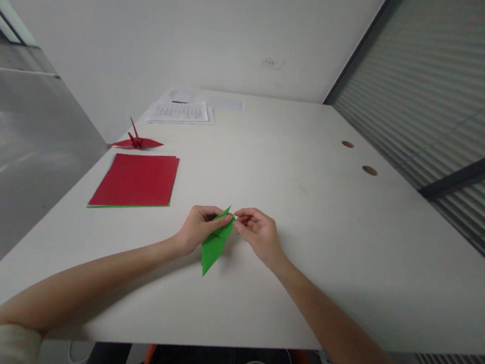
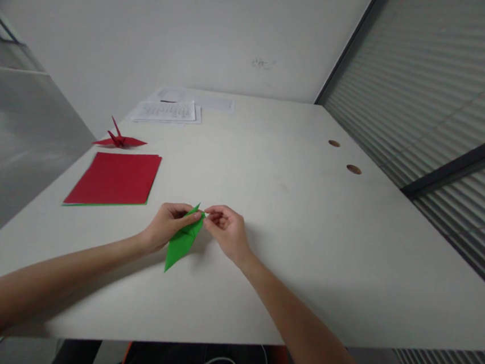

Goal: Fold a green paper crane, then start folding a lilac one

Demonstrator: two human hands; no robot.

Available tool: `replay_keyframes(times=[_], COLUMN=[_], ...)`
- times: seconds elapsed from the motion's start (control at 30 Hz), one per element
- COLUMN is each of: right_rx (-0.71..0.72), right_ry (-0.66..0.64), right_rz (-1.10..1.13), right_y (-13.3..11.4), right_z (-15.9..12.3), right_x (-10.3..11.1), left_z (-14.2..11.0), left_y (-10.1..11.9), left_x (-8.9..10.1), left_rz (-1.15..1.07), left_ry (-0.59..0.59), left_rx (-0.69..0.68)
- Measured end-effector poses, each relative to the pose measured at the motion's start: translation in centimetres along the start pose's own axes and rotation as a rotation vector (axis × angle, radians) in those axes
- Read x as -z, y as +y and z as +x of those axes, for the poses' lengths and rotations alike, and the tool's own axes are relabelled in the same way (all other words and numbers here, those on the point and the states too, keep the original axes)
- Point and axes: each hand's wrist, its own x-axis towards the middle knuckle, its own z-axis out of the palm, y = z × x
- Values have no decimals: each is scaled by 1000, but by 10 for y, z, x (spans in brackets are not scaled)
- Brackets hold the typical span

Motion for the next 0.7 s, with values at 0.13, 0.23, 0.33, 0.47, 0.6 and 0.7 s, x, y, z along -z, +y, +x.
replay_keyframes(times=[0.13,0.23,0.33,0.47,0.6,0.7], right_rx=[-65,-92,-111,-117,-113,-119], right_ry=[-5,0,4,-9,-42,-68], right_rz=[18,-1,-12,-38,-82,-103], right_y=[0,-2,-4,-8,-10,-12], right_z=[1,2,2,2,3,3], right_x=[1,1,2,3,6,8], left_z=[-1,0,0,0,-1,-1], left_y=[-2,-3,-4,-5,-3,-1], left_x=[1,2,3,3,2,2], left_rz=[50,75,115,173,193,202], left_ry=[-5,0,8,9,-7,-23], left_rx=[-28,-42,-57,-70,-65,-50])
